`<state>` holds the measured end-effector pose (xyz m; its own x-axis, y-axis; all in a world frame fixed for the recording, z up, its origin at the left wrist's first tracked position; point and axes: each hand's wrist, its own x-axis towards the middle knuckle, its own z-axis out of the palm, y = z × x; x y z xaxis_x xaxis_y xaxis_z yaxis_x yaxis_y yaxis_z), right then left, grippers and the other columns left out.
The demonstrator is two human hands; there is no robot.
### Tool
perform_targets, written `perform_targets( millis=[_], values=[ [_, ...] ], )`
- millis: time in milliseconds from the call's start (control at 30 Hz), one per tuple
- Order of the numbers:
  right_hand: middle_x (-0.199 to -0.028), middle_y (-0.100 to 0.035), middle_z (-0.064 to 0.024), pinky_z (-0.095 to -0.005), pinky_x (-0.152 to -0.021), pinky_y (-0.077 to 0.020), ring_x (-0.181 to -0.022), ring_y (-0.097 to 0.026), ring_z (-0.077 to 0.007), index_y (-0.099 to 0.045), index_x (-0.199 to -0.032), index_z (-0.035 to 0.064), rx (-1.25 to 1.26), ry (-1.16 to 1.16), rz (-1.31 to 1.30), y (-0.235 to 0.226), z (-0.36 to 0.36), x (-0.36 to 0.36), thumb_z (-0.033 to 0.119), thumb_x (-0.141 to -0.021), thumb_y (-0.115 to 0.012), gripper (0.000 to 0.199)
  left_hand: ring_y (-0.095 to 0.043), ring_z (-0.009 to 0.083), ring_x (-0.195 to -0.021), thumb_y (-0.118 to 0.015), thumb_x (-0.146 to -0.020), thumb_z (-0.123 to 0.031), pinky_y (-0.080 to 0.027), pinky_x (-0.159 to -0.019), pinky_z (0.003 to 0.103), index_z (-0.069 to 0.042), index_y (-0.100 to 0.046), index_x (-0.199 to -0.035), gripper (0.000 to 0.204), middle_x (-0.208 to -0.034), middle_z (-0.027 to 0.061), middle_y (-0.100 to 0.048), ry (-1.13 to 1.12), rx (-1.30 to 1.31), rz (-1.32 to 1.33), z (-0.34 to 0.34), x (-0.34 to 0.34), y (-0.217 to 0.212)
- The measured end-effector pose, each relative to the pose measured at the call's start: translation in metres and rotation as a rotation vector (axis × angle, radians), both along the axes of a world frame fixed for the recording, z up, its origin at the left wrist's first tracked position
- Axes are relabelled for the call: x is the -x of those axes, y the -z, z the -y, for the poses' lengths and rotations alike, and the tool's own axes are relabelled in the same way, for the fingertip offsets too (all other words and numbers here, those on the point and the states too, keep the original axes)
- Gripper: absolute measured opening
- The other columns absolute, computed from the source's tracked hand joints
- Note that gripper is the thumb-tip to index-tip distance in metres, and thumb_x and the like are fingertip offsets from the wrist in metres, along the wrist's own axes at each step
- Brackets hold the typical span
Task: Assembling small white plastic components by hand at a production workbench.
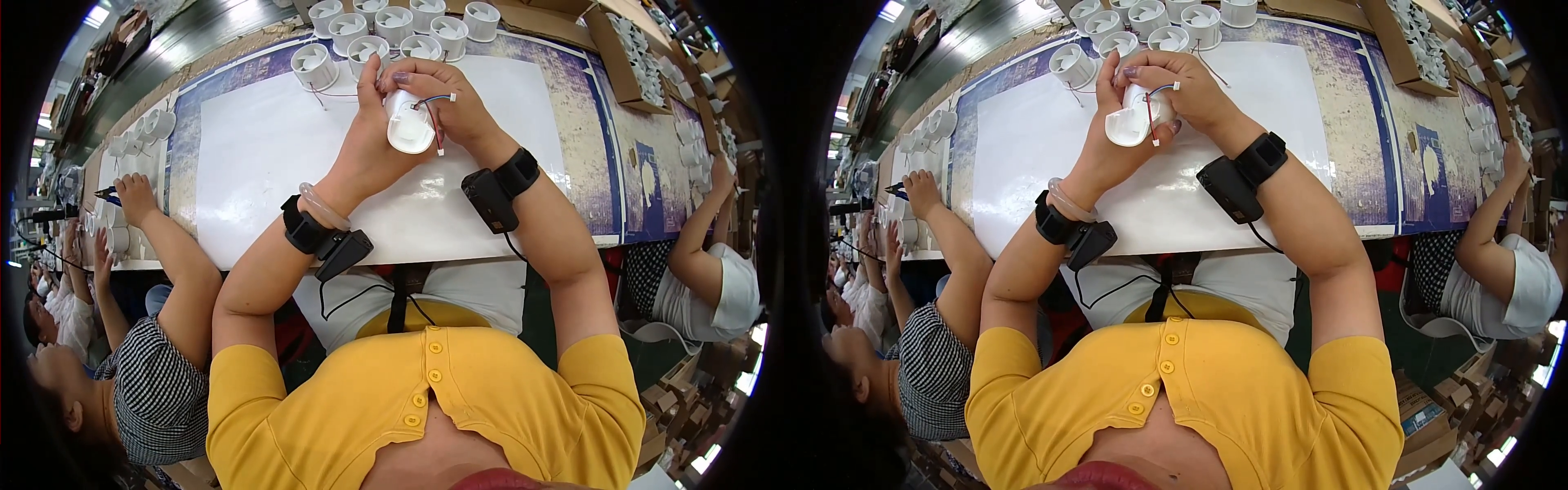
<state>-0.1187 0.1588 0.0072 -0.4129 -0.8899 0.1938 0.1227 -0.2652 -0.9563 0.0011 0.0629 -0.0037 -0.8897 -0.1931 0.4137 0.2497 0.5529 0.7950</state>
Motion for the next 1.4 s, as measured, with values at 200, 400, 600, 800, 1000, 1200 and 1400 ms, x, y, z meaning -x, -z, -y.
perform_targets(
  millis=[200, 400, 600, 800, 1000, 1200, 1400],
  values=[
    [-0.111, -0.061, -0.0117, -0.0292, -0.092, -0.0433, -0.102, -0.058, -0.0192, -0.062, -0.106, -0.0014, 0.181, -0.001, 0.048, 0.002, -0.004, 0.012, 0.012, -0.088, -0.049, 0.026, -0.053, 0.0278, -0.112, -0.077, -0.073, -0.015, -0.042, -0.095, 0.034, -0.002, 0.002, -0.141, 0.105, -0.124, 0.0189, -0.048, 0.003, -0.263, 0.04, 0.006, 0.003, -0.005],
    [-0.115, -0.06, -0.0119, -0.0318, -0.099, -0.0395, -0.11, -0.055, -0.02, -0.06, -0.112, -0.0012, 0.158, 0.123, -0.21, 0.004, -0.002, 0.006, 0.01, -0.089, -0.047, 0.029, -0.056, 0.0224, -0.104, -0.074, -0.075, -0.013, -0.045, -0.088, 0.032, -0.001, -0.017, -0.134, 0.083, -0.119, 0.0144, -0.051, -0.036, -0.255, 0.015, 0.01, 0.003, -0.007],
    [-0.112, -0.062, -0.0098, -0.0309, -0.098, -0.0399, -0.11, -0.055, -0.0187, -0.061, -0.112, 0.001, 0.166, 0.113, -0.22, -0.001, -0.004, 0.002, 0.014, -0.092, -0.051, 0.025, -0.058, 0.0204, -0.097, -0.074, -0.075, -0.012, -0.047, -0.084, 0.031, -0.001, -0.025, -0.124, 0.071, -0.112, 0.0135, -0.053, -0.028, -0.274, -0.002, 0.008, 0.003, -0.01],
    [-0.108, -0.064, -0.0079, -0.0292, -0.094, -0.0432, -0.105, -0.057, -0.0171, -0.062, -0.11, 0.0028, 0.201, 0.144, -0.303, -0.002, -0.004, -0.003, 0.017, -0.094, -0.054, 0.023, -0.059, 0.0227, -0.095, -0.076, -0.072, -0.012, -0.048, -0.081, 0.032, -0.001, -0.027, -0.12, 0.07, -0.106, 0.0146, -0.054, -0.017, -0.432, -0.007, 0.008, 0.005, -0.005],
    [-0.103, -0.065, -0.0028, -0.0275, -0.088, -0.0445, -0.098, -0.057, -0.0134, -0.065, -0.102, 0.004, 0.14, 0.302, -0.256, -0.002, 0.0, -0.012, 0.015, -0.093, -0.053, 0.019, -0.059, 0.0289, -0.095, -0.08, -0.068, -0.017, -0.049, -0.079, 0.034, 0.0, -0.03, -0.118, 0.073, -0.106, 0.0169, -0.053, -0.143, 0.017, -0.074, 0.003, 0.003, -0.006],
    [-0.102, -0.063, -0.0056, -0.0262, -0.079, -0.0469, -0.092, -0.056, -0.0126, -0.064, -0.1, 0.0039, 0.272, 0.489, -0.766, 0.0, 0.006, -0.001, 0.015, -0.094, -0.052, 0.018, -0.057, 0.0337, -0.097, -0.084, -0.064, -0.022, -0.048, -0.08, 0.037, 0.0, -0.03, -0.118, 0.079, -0.111, 0.0196, -0.052, -0.147, 0.196, -0.141, -0.003, 0.001, -0.008],
    [-0.108, -0.061, -0.0059, -0.0226, -0.078, -0.0459, -0.09, -0.056, -0.01, -0.063, -0.105, 0.0018, 0.182, 0.309, -0.299, -0.005, 0.003, -0.006, 0.019, -0.096, -0.05, 0.023, -0.054, 0.0306, -0.105, -0.081, -0.065, -0.014, -0.046, -0.086, 0.036, -0.002, -0.031, -0.122, 0.076, -0.12, 0.0167, -0.047, -0.152, 0.205, -0.138, -0.003, -0.001, -0.01]
  ],
)
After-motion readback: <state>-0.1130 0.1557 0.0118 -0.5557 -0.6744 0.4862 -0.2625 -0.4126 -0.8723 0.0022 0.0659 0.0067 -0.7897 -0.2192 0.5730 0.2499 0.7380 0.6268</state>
